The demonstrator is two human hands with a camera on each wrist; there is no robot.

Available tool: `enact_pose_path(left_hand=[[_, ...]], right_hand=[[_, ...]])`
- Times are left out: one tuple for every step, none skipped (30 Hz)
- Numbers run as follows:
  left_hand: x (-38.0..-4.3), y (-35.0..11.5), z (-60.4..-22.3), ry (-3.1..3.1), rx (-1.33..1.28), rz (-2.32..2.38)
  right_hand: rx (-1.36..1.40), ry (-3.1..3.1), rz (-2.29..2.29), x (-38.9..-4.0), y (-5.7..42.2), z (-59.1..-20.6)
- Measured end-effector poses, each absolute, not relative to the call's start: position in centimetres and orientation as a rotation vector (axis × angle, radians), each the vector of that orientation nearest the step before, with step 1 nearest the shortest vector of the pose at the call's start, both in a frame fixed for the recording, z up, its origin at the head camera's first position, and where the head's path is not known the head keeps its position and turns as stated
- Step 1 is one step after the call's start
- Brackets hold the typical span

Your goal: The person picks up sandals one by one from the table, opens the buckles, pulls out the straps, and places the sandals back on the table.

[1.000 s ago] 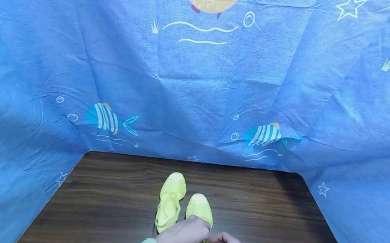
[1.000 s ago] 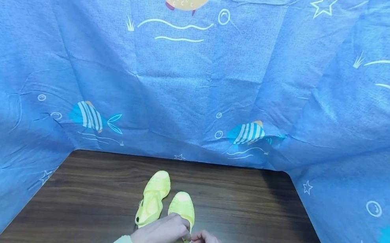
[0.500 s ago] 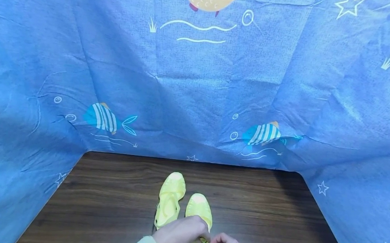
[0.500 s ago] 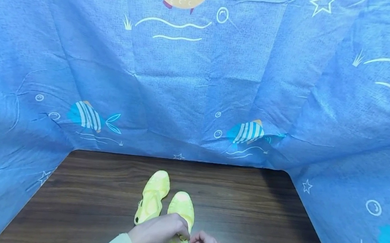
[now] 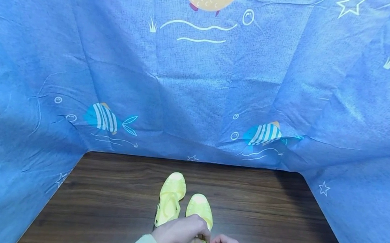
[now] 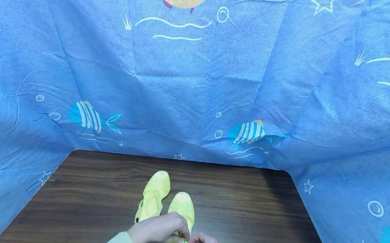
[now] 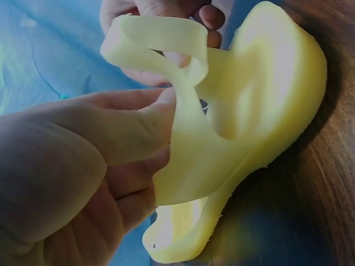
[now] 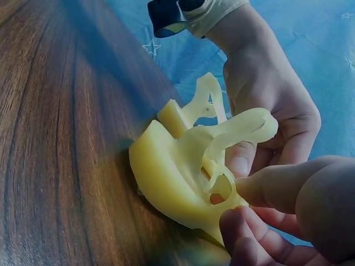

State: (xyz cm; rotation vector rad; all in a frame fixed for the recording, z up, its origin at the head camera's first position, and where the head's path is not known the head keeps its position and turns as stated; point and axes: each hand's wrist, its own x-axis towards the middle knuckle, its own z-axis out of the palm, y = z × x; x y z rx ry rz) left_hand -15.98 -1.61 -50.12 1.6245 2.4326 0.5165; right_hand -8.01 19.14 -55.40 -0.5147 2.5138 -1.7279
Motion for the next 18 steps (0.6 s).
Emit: enact_pose_path(left_hand=[[-16.0,-1.6,-50.1,2.423,1.611,0.516],[-16.0,-1.7,-50.1,2.414,1.592,0.518],[-16.0,-1.8,-50.1,2.409,1.576,0.522],[-16.0,-1.9,-50.1,2.407,1.569,0.525],[-16.0,-1.9,-50.1,2.406,1.561,0.537],[-16.0,-2.0,-50.2,2.409,1.556,0.554],[-16.0,-2.1,-50.3,2.415,1.559,0.572],[-16.0,-2.2,-50.5,2.421,1.560,0.595],[-16.0,-2.2,-50.6,2.422,1.563,0.627],[-15.9,-2.2,-50.7,2.421,1.568,0.660],[-15.9,-2.3,-50.9,2.416,1.571,0.698],[-15.9,-2.2,-51.0,2.415,1.584,0.723],[-15.8,-2.2,-51.1,2.413,1.597,0.745],[-15.8,-2.2,-51.1,2.407,1.605,0.772],[-15.7,-2.1,-51.2,2.402,1.611,0.794],[-15.7,-2.1,-51.2,2.401,1.615,0.809],[-15.6,-2.1,-51.2,2.404,1.618,0.818],[-15.5,-2.0,-51.2,2.412,1.621,0.819]], right_hand=[[-0.509,2.512,-1.729,-8.0,19.1,-55.4],[-0.506,2.514,-1.728,-8.0,19.1,-55.4],[-0.501,2.510,-1.732,-8.0,19.1,-55.4],[-0.500,2.510,-1.733,-8.0,19.1,-55.4],[-0.498,2.510,-1.738,-8.0,19.1,-55.3],[-0.496,2.507,-1.746,-7.9,19.1,-55.3],[-0.492,2.507,-1.756,-7.9,19.1,-55.4],[-0.491,2.513,-1.766,-7.8,19.1,-55.4],[-0.490,2.518,-1.780,-7.8,19.0,-55.5],[-0.490,2.531,-1.791,-7.8,19.0,-55.5],[-0.488,2.542,-1.804,-7.8,19.0,-55.5],[-0.485,2.555,-1.814,-7.7,18.9,-55.6],[-0.484,2.570,-1.822,-7.7,18.9,-55.6],[-0.485,2.587,-1.828,-7.7,18.9,-55.6],[-0.485,2.599,-1.833,-7.7,18.8,-55.6],[-0.490,2.617,-1.833,-7.8,18.8,-55.7],[-0.493,2.638,-1.832,-7.8,18.8,-55.7],[-0.496,2.660,-1.828,-7.8,18.7,-55.8]])
